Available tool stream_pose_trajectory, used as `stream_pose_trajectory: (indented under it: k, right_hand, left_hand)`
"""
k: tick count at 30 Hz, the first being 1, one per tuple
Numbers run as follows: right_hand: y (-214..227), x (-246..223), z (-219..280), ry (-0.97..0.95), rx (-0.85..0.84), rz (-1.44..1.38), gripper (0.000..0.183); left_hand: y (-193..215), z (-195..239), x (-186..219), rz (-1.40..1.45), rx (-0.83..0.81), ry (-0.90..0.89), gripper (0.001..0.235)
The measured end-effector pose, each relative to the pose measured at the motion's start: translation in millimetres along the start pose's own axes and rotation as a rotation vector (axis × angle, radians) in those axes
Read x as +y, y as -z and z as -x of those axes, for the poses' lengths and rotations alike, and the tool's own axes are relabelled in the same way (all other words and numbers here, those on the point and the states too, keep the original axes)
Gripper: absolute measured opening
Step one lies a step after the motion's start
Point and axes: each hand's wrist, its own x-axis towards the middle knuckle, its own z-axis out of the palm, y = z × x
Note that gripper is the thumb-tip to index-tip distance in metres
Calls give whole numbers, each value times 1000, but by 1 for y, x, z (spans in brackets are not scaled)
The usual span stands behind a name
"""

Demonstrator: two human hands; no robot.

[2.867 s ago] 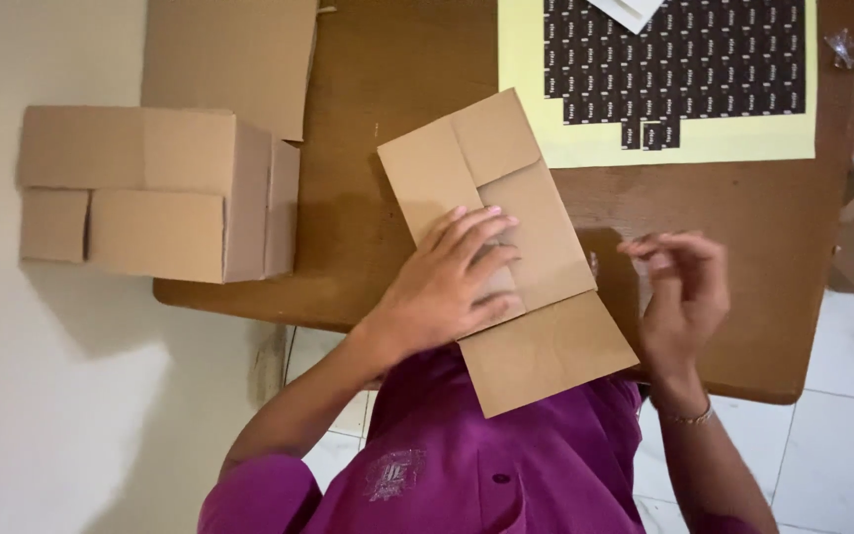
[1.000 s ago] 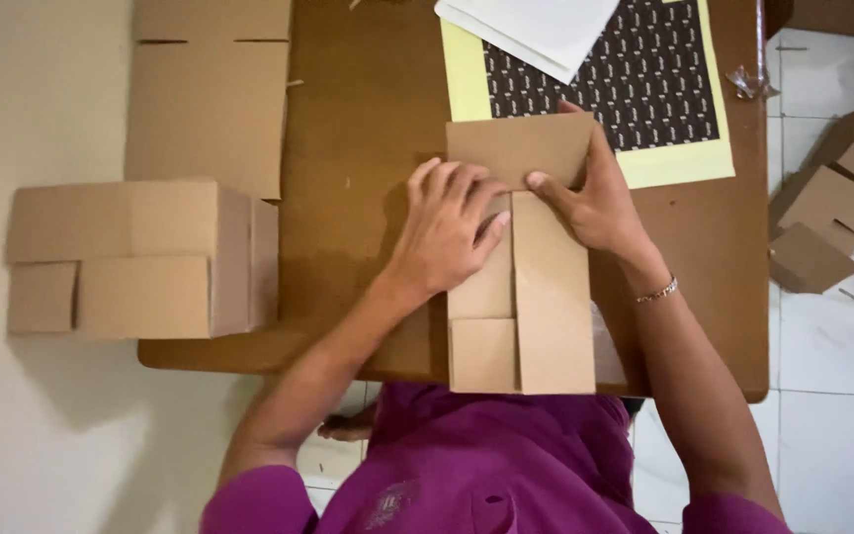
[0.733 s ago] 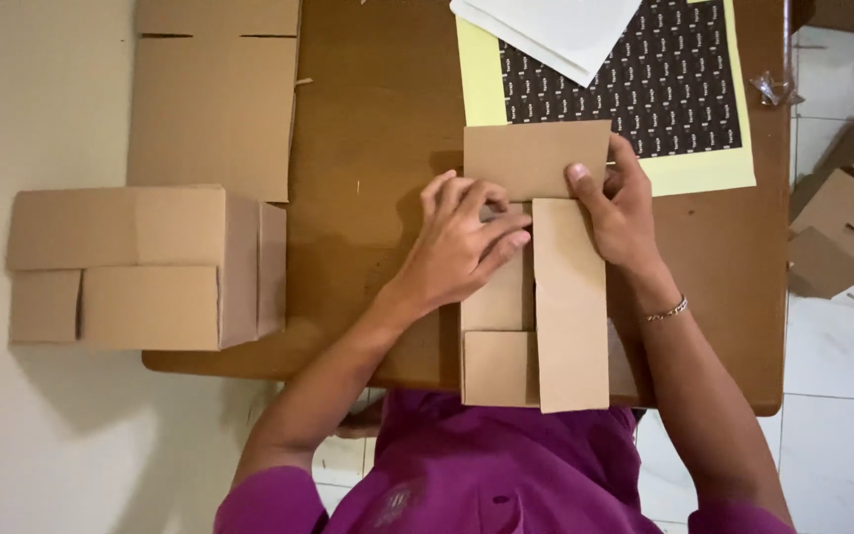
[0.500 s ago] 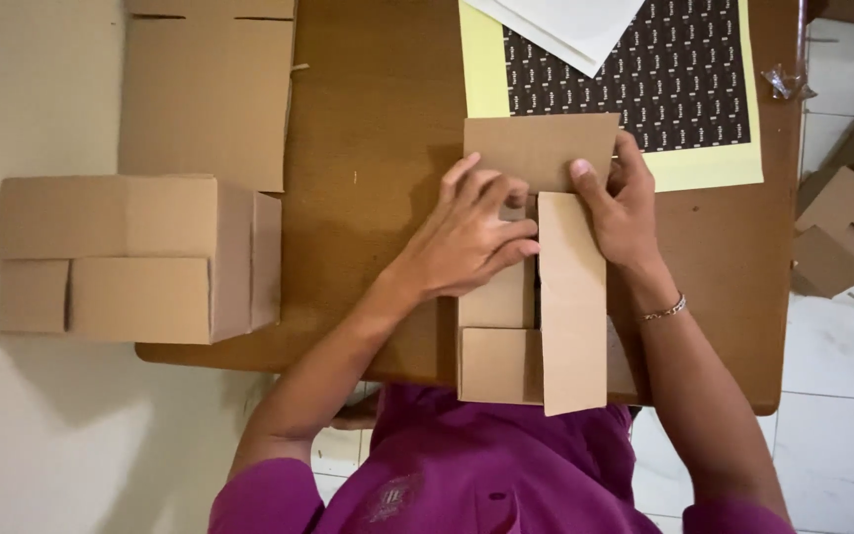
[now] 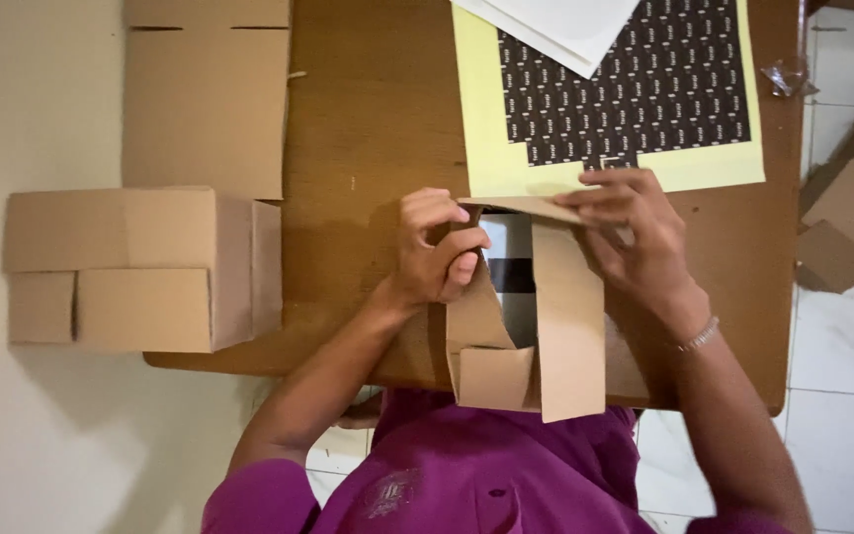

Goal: The person folds a white coffee bag, places it inside a cardboard box, and then closes the box by folding the top flaps.

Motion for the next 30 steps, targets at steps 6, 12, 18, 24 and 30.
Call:
stream_pose_trajectory:
  k: [6,12,18,24,30]
  right_hand:
    - [15,-36,-8,32,-96,156,21]
    - [44,-62,-14,-145,-615,141,45]
    - [21,-82,19,-163,-647,290,82]
    - [13,-93,28,-375,-547,267,87]
    - [6,-102,23,-829,-438,38,111]
  left_hand:
    - [-8,13,-6,112,100,22,38]
    - [11,-28,20,166,36,114,28]
    - [16,-46,27,292,-546,253,27]
    - [28,-46,48,16,-798,448,87]
    - [40,-30,108,171,-624,845,113]
